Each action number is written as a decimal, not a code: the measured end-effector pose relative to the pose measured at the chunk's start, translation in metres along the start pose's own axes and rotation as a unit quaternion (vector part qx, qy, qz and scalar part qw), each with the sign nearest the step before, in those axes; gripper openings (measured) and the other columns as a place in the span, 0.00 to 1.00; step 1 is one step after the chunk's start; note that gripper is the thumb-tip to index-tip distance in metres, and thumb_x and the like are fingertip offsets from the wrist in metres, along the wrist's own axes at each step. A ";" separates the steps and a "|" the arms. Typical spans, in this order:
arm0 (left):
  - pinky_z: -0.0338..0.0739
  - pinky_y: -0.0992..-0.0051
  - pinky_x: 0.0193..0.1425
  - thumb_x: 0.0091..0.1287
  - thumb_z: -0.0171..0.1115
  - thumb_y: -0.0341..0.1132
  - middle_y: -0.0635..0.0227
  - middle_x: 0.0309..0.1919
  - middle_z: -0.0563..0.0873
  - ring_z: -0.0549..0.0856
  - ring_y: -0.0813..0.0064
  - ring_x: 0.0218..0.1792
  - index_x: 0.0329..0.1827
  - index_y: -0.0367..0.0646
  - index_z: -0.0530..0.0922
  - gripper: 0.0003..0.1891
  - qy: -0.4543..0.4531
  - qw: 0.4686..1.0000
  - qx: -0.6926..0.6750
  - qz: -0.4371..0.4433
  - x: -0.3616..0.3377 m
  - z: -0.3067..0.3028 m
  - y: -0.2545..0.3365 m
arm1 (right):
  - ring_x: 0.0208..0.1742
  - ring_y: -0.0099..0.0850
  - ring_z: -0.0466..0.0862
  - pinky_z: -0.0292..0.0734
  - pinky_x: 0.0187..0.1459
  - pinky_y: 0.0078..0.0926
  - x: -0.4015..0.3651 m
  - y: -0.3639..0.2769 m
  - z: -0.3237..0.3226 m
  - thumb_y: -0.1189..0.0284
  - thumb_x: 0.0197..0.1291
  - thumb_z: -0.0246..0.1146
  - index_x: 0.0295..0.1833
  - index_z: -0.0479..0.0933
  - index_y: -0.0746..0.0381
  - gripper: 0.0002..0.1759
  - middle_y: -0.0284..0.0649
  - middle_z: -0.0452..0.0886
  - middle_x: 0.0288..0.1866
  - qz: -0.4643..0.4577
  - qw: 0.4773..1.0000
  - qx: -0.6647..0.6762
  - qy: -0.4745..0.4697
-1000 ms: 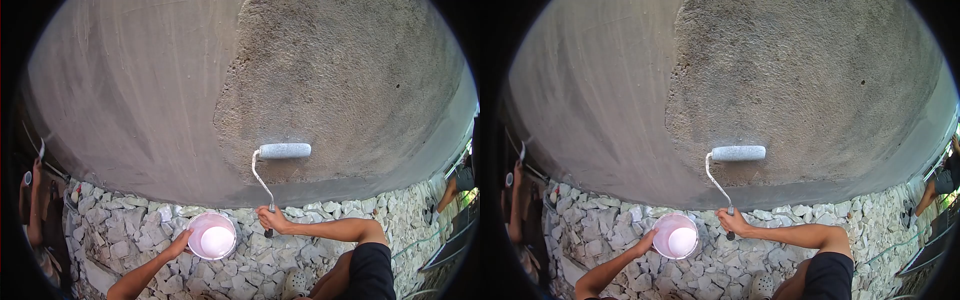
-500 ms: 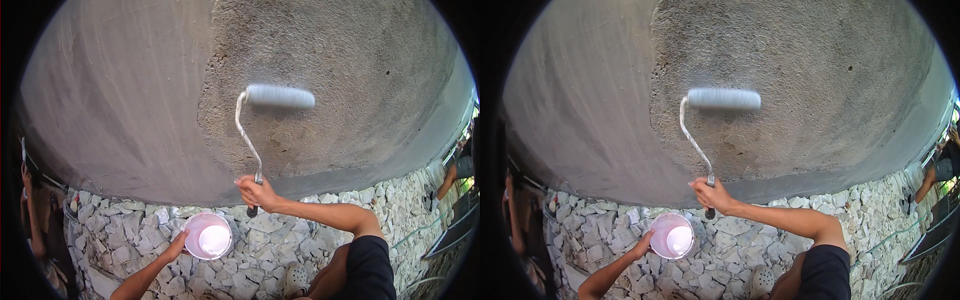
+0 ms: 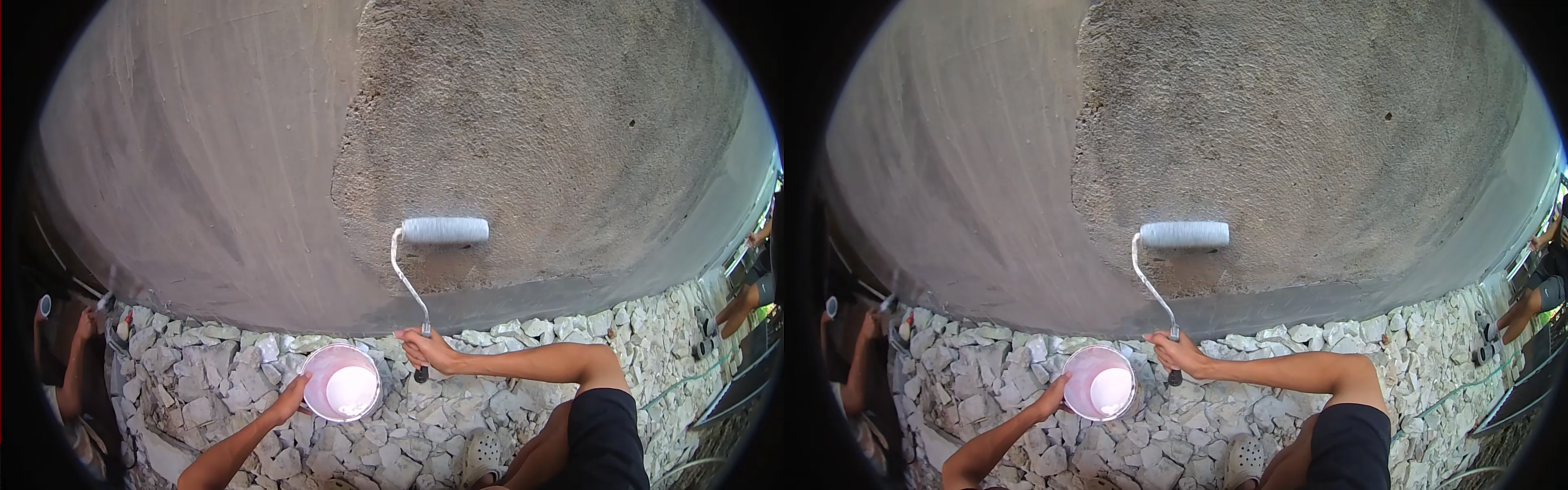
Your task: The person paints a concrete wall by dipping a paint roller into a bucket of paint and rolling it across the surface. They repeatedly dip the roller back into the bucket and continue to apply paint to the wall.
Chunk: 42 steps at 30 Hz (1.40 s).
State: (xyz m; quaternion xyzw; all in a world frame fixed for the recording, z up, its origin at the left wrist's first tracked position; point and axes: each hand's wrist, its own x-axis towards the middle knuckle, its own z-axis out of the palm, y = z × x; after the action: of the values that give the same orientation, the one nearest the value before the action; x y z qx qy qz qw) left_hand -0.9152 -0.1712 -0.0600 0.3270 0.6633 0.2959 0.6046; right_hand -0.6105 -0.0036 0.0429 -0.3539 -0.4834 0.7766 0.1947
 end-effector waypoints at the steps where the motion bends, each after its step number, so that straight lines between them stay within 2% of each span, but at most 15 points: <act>1: 0.84 0.66 0.38 0.71 0.39 0.63 0.58 0.53 0.78 0.83 0.66 0.46 0.68 0.40 0.61 0.36 0.002 1.000 0.000 -0.004 -0.002 0.001 0.001 | 0.10 0.22 0.60 0.60 0.17 0.23 0.003 -0.007 0.005 0.64 0.68 0.57 0.21 0.62 0.56 0.22 0.29 0.58 0.10 -0.014 1.000 0.017 -0.009; 5: 0.84 0.67 0.37 0.71 0.39 0.63 0.58 0.53 0.78 0.83 0.66 0.46 0.68 0.40 0.61 0.36 0.000 1.000 0.000 -0.009 -0.003 0.001 0.000 | 0.12 0.23 0.62 0.64 0.23 0.25 0.016 -0.001 0.011 0.64 0.69 0.56 0.22 0.61 0.57 0.22 0.30 0.59 0.10 -0.046 0.997 0.025 -0.062; 6: 0.84 0.67 0.37 0.71 0.39 0.63 0.58 0.53 0.78 0.83 0.66 0.46 0.68 0.40 0.61 0.36 0.003 1.000 -0.002 -0.008 -0.003 0.001 -0.001 | 0.16 0.22 0.67 0.68 0.29 0.24 0.019 0.009 0.009 0.60 0.68 0.56 0.24 0.65 0.56 0.20 0.30 0.65 0.15 -0.031 0.997 0.020 -0.071; 9: 0.84 0.68 0.36 0.71 0.39 0.63 0.58 0.52 0.79 0.83 0.67 0.45 0.68 0.40 0.62 0.36 0.009 1.000 -0.002 -0.004 0.000 0.001 -0.003 | 0.22 0.23 0.71 0.70 0.34 0.23 0.021 0.039 0.008 0.59 0.69 0.55 0.27 0.68 0.57 0.18 0.31 0.69 0.20 -0.036 0.998 -0.029 -0.033; 10: 0.84 0.68 0.36 0.71 0.39 0.63 0.58 0.52 0.79 0.83 0.67 0.45 0.68 0.40 0.62 0.36 0.009 1.000 -0.004 -0.001 0.001 0.000 -0.005 | 0.29 0.23 0.73 0.68 0.36 0.21 0.020 0.047 0.005 0.61 0.70 0.53 0.36 0.72 0.61 0.15 0.32 0.71 0.25 0.015 0.998 -0.011 -0.056; 17: 0.84 0.67 0.36 0.71 0.38 0.63 0.58 0.53 0.79 0.84 0.67 0.45 0.69 0.41 0.61 0.36 0.001 1.000 0.016 -0.012 -0.002 -0.001 -0.001 | 0.28 0.24 0.71 0.70 0.37 0.24 0.006 0.093 0.006 0.57 0.63 0.63 0.28 0.70 0.58 0.18 0.32 0.69 0.23 0.153 0.984 0.059 0.071; 23: 0.85 0.68 0.38 0.72 0.36 0.64 0.57 0.54 0.79 0.84 0.66 0.46 0.69 0.39 0.61 0.38 0.019 1.000 0.015 0.002 0.003 0.000 -0.006 | 0.23 0.23 0.67 0.64 0.30 0.26 0.015 0.095 0.021 0.53 0.60 0.65 0.24 0.66 0.57 0.23 0.31 0.67 0.19 0.133 0.981 -0.016 0.143; 25: 0.85 0.68 0.38 0.72 0.35 0.64 0.57 0.53 0.79 0.84 0.67 0.46 0.69 0.39 0.61 0.37 0.019 0.999 0.025 0.008 -0.001 0.001 -0.001 | 0.23 0.26 0.70 0.67 0.33 0.29 0.023 0.082 0.020 0.42 0.58 0.60 0.23 0.69 0.61 0.31 0.35 0.71 0.20 0.083 0.979 -0.075 0.169; 31: 0.84 0.69 0.38 0.72 0.34 0.64 0.57 0.51 0.80 0.84 0.68 0.45 0.67 0.39 0.63 0.37 0.020 0.999 0.026 0.011 -0.003 0.002 0.001 | 0.22 0.24 0.66 0.65 0.28 0.29 0.034 0.019 0.001 0.49 0.61 0.61 0.29 0.72 0.62 0.25 0.32 0.70 0.19 -0.017 0.983 -0.106 0.150; 32: 0.84 0.69 0.37 0.72 0.34 0.64 0.57 0.50 0.80 0.84 0.67 0.44 0.67 0.39 0.63 0.37 0.021 0.999 0.025 0.008 -0.004 0.003 0.002 | 0.21 0.22 0.63 0.59 0.28 0.26 0.027 0.020 0.007 0.56 0.64 0.60 0.19 0.64 0.55 0.24 0.30 0.65 0.16 0.007 0.981 -0.088 0.174; 33: 0.84 0.69 0.37 0.72 0.34 0.64 0.57 0.50 0.80 0.84 0.67 0.44 0.67 0.39 0.63 0.37 0.022 0.999 0.026 0.008 -0.003 0.002 0.001 | 0.21 0.22 0.63 0.59 0.28 0.26 0.026 0.035 0.001 0.56 0.64 0.60 0.19 0.64 0.55 0.24 0.30 0.65 0.16 0.006 0.981 -0.088 0.174; 37: 0.85 0.68 0.37 0.72 0.34 0.64 0.57 0.54 0.79 0.83 0.67 0.47 0.70 0.40 0.61 0.38 0.023 0.999 0.028 0.008 -0.003 0.002 -0.003 | 0.21 0.23 0.66 0.62 0.29 0.25 0.006 0.102 -0.028 0.61 0.61 0.60 0.24 0.72 0.59 0.17 0.31 0.69 0.18 0.173 0.950 -0.174 0.193; 38: 0.85 0.68 0.37 0.72 0.34 0.64 0.58 0.55 0.78 0.83 0.67 0.48 0.71 0.40 0.60 0.38 0.025 0.999 0.027 0.010 -0.002 0.003 -0.002 | 0.21 0.23 0.66 0.62 0.29 0.25 -0.001 0.109 -0.032 0.61 0.61 0.60 0.24 0.72 0.59 0.17 0.31 0.69 0.18 0.172 0.950 -0.176 0.193; 40: 0.85 0.68 0.37 0.72 0.34 0.64 0.57 0.56 0.77 0.82 0.67 0.49 0.71 0.40 0.59 0.38 0.024 0.999 0.029 0.008 0.000 0.001 -0.003 | 0.21 0.24 0.69 0.65 0.26 0.25 -0.012 0.119 -0.036 0.61 0.59 0.61 0.34 0.74 0.66 0.16 0.33 0.70 0.21 0.236 0.955 -0.143 0.110; 42: 0.85 0.68 0.37 0.72 0.34 0.65 0.57 0.57 0.77 0.82 0.67 0.50 0.72 0.41 0.59 0.39 0.023 0.999 0.030 0.003 -0.002 0.003 -0.001 | 0.21 0.24 0.68 0.64 0.26 0.25 -0.021 0.109 -0.025 0.63 0.60 0.61 0.33 0.73 0.65 0.15 0.32 0.69 0.21 0.234 0.964 -0.082 0.096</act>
State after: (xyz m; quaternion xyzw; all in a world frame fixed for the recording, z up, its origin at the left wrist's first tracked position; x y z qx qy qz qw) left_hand -0.9118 -0.1727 -0.0598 0.3406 0.6845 0.2852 0.5781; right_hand -0.5736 -0.0511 -0.0537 -0.5446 -0.4282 0.7208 0.0235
